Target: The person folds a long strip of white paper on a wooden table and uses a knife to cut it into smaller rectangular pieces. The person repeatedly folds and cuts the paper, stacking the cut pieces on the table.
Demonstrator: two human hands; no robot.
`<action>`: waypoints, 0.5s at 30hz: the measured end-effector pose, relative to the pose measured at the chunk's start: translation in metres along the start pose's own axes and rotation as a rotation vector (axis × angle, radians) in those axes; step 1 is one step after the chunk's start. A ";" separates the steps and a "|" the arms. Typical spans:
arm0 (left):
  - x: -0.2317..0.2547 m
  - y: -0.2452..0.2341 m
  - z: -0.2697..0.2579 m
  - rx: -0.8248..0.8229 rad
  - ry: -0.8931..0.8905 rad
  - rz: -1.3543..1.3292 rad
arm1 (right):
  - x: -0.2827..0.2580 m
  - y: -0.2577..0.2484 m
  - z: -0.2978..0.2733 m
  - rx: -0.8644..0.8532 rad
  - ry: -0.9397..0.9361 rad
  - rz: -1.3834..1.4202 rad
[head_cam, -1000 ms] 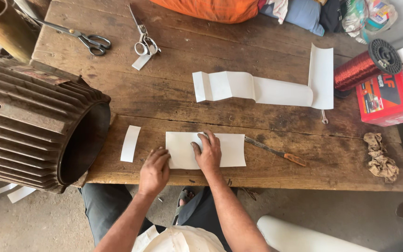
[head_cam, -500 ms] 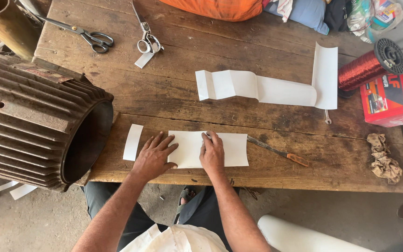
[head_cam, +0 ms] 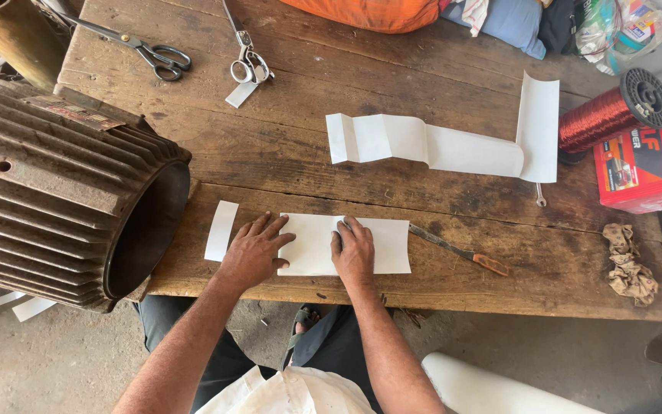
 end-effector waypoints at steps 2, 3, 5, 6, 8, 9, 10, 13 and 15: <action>-0.001 0.000 0.000 -0.003 -0.003 -0.002 | -0.001 -0.001 0.000 0.001 -0.005 -0.006; -0.002 0.000 0.000 -0.006 -0.002 -0.003 | -0.002 -0.001 0.000 0.003 -0.009 -0.007; -0.003 0.000 0.000 0.003 0.000 -0.010 | -0.003 -0.002 -0.001 0.018 -0.025 -0.008; -0.003 -0.001 0.000 0.007 0.000 -0.014 | -0.004 -0.003 -0.001 0.030 -0.036 -0.007; -0.002 -0.001 0.000 0.013 0.000 -0.015 | -0.004 -0.003 -0.002 0.034 -0.040 -0.004; -0.003 -0.001 0.001 0.018 -0.002 -0.015 | -0.003 -0.002 -0.001 0.025 -0.036 -0.001; -0.003 -0.001 0.001 0.019 -0.001 -0.017 | -0.003 -0.002 -0.001 0.017 -0.032 0.002; -0.004 0.000 0.001 0.018 -0.006 -0.027 | -0.002 -0.001 0.001 0.006 -0.029 -0.007; -0.004 0.001 0.001 0.012 -0.015 -0.037 | -0.002 0.000 0.000 0.006 -0.027 -0.011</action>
Point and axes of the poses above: each hand's wrist, its own z-axis towards the middle knuckle, its own y-axis out of the palm, x = y × z, the point moved 8 cm from there along z, towards the middle knuckle, and after that the axes turned 14 degrees about y, right-handed, at the moved point
